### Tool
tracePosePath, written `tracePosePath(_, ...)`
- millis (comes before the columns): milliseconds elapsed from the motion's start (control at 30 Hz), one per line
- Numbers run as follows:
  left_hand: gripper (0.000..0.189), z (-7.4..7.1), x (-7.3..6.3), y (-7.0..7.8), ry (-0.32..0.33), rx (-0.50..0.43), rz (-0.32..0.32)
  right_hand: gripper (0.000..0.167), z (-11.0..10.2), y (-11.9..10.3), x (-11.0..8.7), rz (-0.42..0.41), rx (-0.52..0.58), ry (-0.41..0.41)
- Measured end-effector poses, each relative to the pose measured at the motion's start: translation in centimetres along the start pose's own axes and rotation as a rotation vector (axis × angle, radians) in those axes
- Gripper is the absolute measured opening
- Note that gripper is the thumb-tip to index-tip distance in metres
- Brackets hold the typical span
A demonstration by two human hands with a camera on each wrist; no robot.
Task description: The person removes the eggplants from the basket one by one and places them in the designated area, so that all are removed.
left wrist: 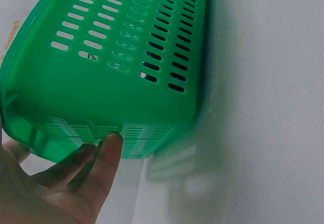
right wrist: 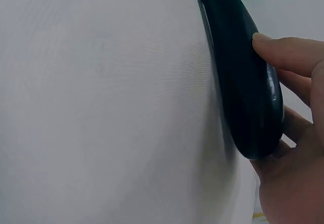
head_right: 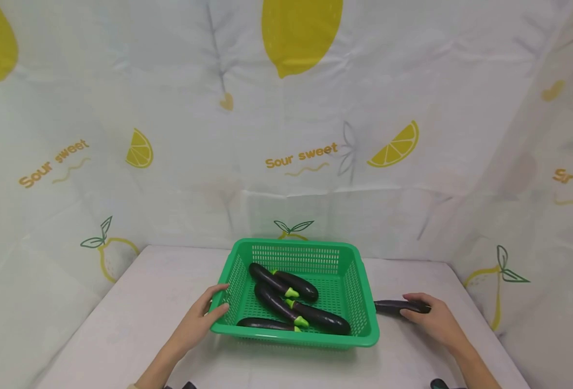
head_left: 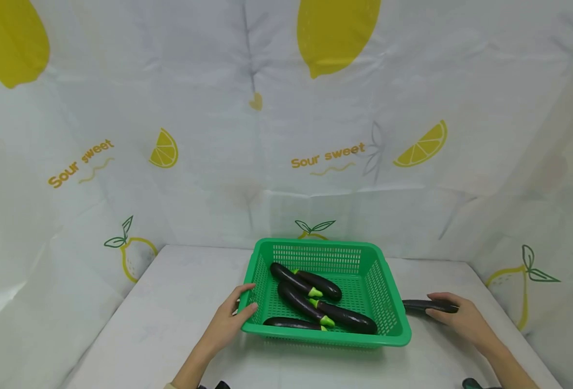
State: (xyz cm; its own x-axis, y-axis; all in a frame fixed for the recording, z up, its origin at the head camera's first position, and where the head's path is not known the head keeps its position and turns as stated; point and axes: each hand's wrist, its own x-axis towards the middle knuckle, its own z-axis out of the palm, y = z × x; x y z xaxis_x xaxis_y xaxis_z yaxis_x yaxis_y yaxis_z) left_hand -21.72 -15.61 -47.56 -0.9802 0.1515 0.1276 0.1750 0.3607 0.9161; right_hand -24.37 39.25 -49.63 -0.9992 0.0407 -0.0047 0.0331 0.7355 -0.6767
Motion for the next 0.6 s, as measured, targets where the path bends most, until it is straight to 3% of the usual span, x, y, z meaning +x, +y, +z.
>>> tracePosePath(233, 0.051, -0.1, -0.1, -0.2, -0.004, 0.028, 0.001, 0.066, -0.6, -1.0, -0.4, -0.048, -0.049, 0.008)
tracePosePath(600, 0.051, 0.1, 0.0, -0.3, -0.003, 0.012, 0.005, 0.059, -1.9, -3.7, -1.8, -0.118, -0.017, 0.053)
